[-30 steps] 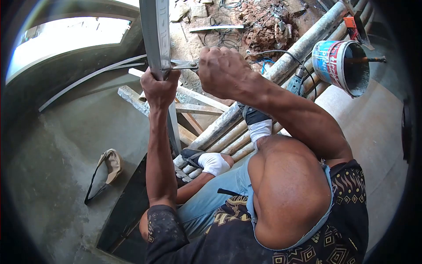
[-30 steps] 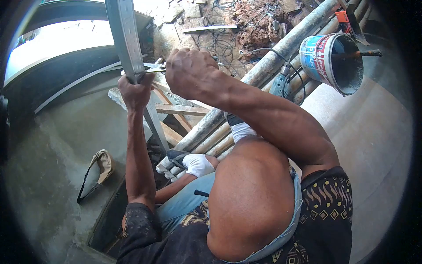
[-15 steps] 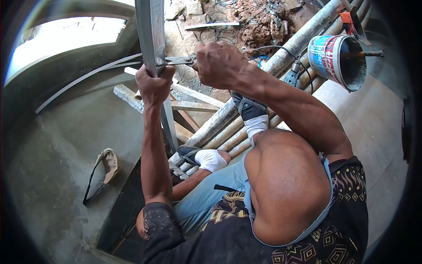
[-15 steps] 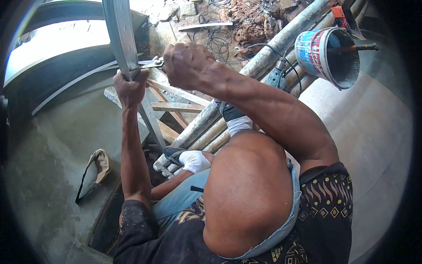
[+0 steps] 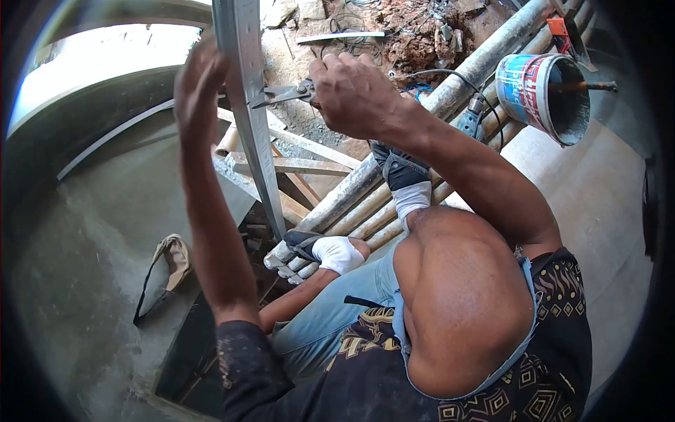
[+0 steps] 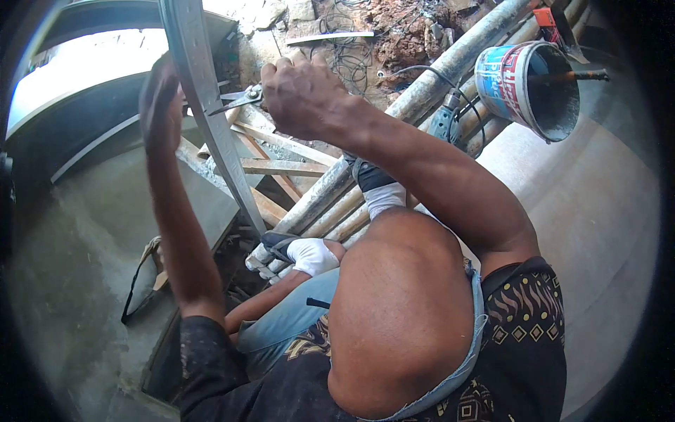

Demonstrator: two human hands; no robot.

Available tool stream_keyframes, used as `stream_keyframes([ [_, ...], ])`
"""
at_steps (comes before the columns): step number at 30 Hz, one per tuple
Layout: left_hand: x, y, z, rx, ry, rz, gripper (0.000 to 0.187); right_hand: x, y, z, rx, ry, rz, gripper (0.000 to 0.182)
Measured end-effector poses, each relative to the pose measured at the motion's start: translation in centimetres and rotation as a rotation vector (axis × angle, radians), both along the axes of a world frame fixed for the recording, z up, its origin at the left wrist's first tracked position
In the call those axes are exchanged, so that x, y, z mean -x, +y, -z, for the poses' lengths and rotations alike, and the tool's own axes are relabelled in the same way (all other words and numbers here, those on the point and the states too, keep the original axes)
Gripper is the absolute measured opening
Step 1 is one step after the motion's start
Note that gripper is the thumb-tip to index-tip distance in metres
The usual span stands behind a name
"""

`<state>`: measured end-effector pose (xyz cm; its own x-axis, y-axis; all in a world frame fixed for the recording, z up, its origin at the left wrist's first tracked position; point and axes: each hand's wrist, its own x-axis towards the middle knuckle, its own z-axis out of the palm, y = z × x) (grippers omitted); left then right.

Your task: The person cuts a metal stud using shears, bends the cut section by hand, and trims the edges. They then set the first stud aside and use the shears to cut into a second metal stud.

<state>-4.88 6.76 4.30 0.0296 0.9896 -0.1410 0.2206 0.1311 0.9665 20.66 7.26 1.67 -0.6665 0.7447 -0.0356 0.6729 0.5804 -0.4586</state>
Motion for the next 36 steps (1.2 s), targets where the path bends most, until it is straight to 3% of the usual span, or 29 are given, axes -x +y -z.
stream_keyframes([
  [4,-4.8,5.2,-4.9,0.216,0.085,0.052,0.054,0.2,0.6,-0.2,0.083,0.015,-0.049,0.023],
  [6,-7.8,5.7,-5.0,0.219,0.199,-0.225,0.023,0.1,0.6,-0.2,0.051,0.016,-0.063,0.024],
  [7,-8.1,5.4,-5.2,0.195,0.181,-0.278,0.016,0.2,0.8,-0.1,0.054,0.018,-0.06,0.024],
  [9,-8.4,5.4,-5.1,0.147,0.197,-0.3,0.015,0.4,1.2,0.0,0.124,-0.043,-0.14,0.026],
  [12,-7.9,4.9,-5.0,0.103,0.263,-0.311,0.015,0.4,1.6,1.8,-0.032,0.094,-0.143,0.018],
  [18,-7.9,4.8,-4.7,0.076,0.125,-0.324,0.015,1.1,3.2,2.8,0.09,0.115,-0.279,0.021],
  [20,-7.9,5.1,-4.9,0.203,0.12,-0.329,0.015,1.8,3.4,3.7,0.034,0.173,-0.274,0.019],
  [25,-8.0,5.2,-4.9,0.176,0.077,-0.301,0.013,2.6,3.5,4.5,0.072,0.274,-0.215,0.008],
  [28,-7.8,5.1,-4.6,0.207,0.113,-0.343,0.012,2.9,3.4,5.1,0.036,0.337,-0.17,0.008],
  [30,-7.0,5.0,-4.3,0.132,-0.019,-0.201,0.012,2.7,3.2,5.1,0.083,0.337,-0.185,0.008],
  [33,-6.9,5.0,-4.4,0.139,-0.02,-0.178,0.012,2.7,3.4,5.0,0.132,0.339,-0.196,0.01],
  [36,-7.2,5.0,-4.7,0.171,0.037,-0.246,0.011,2.7,3.6,5.3,0.146,0.334,-0.2,0.011],
])
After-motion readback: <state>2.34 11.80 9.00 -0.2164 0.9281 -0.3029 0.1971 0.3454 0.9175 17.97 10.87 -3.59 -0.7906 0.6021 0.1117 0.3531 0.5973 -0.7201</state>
